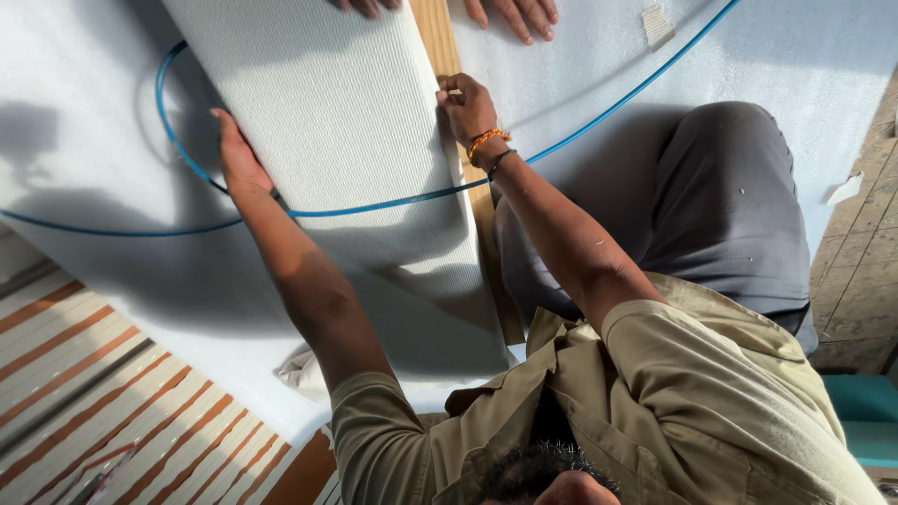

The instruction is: The person lies on their back under a ceiling, holding a white foam panel against a wooden batten while a second person assists. The person uses a pneumatic nail gun to drive nails through the panel edge into the batten, repositioning the panel and repeating nailing along the strip.

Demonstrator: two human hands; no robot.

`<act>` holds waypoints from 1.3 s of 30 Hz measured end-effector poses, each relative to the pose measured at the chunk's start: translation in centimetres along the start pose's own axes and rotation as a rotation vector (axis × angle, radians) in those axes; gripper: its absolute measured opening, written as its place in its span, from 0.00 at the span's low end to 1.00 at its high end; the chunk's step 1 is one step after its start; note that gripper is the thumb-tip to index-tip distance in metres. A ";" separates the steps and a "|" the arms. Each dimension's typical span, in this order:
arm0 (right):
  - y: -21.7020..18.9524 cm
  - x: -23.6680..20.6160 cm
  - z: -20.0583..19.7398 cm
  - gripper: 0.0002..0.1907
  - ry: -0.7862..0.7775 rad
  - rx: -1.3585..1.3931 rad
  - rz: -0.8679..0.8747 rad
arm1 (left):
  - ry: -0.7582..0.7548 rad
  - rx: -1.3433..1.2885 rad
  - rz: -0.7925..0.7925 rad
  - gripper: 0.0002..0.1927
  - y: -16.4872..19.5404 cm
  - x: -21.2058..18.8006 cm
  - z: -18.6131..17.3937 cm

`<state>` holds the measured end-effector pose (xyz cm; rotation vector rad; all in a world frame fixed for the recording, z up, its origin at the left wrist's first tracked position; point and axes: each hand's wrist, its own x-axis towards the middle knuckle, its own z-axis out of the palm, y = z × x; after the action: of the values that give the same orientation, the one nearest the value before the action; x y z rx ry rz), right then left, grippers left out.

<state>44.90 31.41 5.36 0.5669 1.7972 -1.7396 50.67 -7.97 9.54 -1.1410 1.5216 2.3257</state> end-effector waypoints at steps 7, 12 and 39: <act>-3.0 -3.5 -0.3 0.21 -0.011 -0.098 -0.237 | -0.177 0.087 0.078 0.47 4.4 6.5 0.2; -2.5 -4.0 0.0 0.19 0.038 -0.108 -0.382 | 0.194 0.567 0.329 0.43 3.9 6.7 0.1; -0.9 -2.1 -0.9 0.20 0.120 -0.219 -0.349 | 0.469 2.086 0.830 0.45 -8.9 -3.2 30.3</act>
<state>45.80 32.48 7.45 0.2833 2.2447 -1.7217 41.65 22.39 11.31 -0.2415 3.1104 -0.4700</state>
